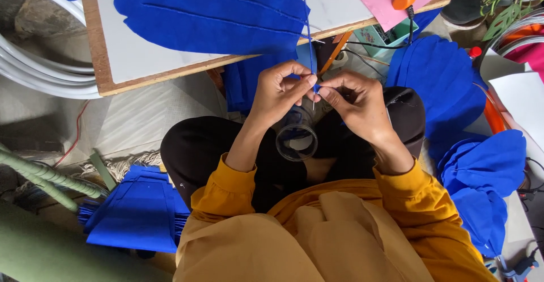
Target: Applying hot glue to blue fabric petals and attaching thin blue sticks to create veins.
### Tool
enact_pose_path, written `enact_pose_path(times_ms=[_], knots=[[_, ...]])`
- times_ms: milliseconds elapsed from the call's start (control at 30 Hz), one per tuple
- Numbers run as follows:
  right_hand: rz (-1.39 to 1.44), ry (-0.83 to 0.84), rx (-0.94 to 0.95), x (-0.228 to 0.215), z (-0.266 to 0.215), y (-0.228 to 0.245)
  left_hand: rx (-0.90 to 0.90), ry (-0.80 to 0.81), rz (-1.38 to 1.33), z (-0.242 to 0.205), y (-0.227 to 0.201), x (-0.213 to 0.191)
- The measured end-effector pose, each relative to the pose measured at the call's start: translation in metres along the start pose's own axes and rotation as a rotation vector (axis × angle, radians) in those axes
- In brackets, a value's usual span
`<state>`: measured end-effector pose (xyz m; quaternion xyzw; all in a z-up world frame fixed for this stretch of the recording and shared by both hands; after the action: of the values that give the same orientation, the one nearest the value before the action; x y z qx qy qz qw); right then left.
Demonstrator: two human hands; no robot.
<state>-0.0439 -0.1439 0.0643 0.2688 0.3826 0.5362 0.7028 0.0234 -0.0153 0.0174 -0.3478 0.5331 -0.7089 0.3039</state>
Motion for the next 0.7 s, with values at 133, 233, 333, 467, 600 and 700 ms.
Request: enact_pose_path(times_ms=[133, 233, 333, 467, 600, 700], knots=[[-0.110, -0.003, -0.034, 0.000, -0.003, 0.004, 0.058, -0.059, 0.085, -0.001, -0.003, 0.006], [-0.263, -0.053, -0.045, 0.001, -0.009, 0.004, 0.128, -0.168, 0.148, -0.003, -0.008, 0.015], [-0.457, -0.111, -0.077, 0.003, -0.013, -0.002, 0.224, -0.315, 0.283, -0.005, -0.011, 0.021], [-0.264, -0.115, 0.001, 0.001, -0.013, -0.012, 0.004, -0.103, 0.002, 0.000, 0.011, 0.010], [0.099, -0.099, 0.076, 0.001, -0.009, -0.015, -0.123, 0.105, -0.177, 0.005, 0.014, 0.005], [0.229, -0.082, 0.134, -0.001, -0.010, -0.020, -0.124, 0.134, -0.182, 0.005, 0.018, 0.003]])
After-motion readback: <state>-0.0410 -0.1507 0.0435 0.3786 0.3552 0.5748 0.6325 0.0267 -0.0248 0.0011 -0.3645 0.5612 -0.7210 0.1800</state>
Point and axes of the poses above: each hand's wrist, its own z-axis towards the middle knuckle, its own x-axis out of the palm, y = z × x, the point moved 3 cm from there along z, towards the middle knuckle, and after that the axes turned 12 degrees about -x, right-handed, at the moved point
